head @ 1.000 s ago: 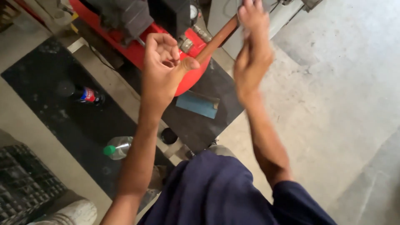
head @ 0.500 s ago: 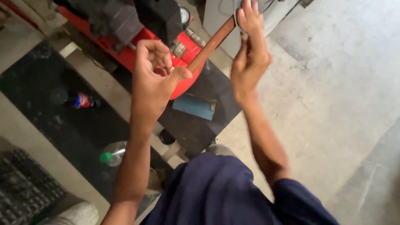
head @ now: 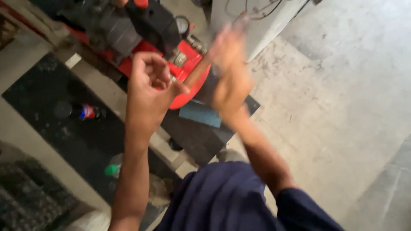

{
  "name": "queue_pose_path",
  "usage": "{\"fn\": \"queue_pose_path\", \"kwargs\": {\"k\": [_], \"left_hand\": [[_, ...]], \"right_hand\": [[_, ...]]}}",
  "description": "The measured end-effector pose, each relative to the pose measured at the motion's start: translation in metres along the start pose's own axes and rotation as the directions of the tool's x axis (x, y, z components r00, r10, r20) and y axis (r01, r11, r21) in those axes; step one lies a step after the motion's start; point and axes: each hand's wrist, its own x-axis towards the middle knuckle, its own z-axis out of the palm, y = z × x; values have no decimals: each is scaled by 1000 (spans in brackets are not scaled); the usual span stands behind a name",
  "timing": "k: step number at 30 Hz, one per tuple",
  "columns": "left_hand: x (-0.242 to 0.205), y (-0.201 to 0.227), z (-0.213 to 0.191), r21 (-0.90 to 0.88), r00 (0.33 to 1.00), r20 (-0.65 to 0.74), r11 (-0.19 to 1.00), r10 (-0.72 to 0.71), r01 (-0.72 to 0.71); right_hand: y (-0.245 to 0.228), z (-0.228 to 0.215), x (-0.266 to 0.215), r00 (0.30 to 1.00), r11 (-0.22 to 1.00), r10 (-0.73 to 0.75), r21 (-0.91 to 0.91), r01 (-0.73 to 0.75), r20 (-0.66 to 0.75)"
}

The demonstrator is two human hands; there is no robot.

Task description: The person sands a curved copper pipe clamped in a red vise using a piece of sandpaper. They repeatedly rub the sandpaper along the pipe's surface, rotating the pipe to sand different sections.

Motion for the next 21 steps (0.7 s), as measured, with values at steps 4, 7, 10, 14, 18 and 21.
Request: {"fn": "queue_pose_path", "kwargs": {"k": [4,7,10,14,18,21], "left_hand": [[-2,-9,-3,-27,993,-24,993,115,-116],[7,-14,3,-54,985,-26,984,169,-170],[-5,-9,5,-67,987,-56,986,150,-154],[-4,-13,2,-73,991,-59,990,118,-122],[-7,0,9,-8,989,-113,995,99,-101],[-13,6,10,58,972,-192,990,137,-128]], "right_hand": [[-33,-1,15,986,982,159,-93,-163,-46],[4,-20,18,992,984,46,-177,-24,120],[26,-26,16,982,961,189,-203,-189,-17],[-43,-20,32,971,992,-58,-94,82,230],[-9,-39,77,967,981,-156,-80,175,202],[-28,-38,86,957,991,-131,-1,136,259]]}}
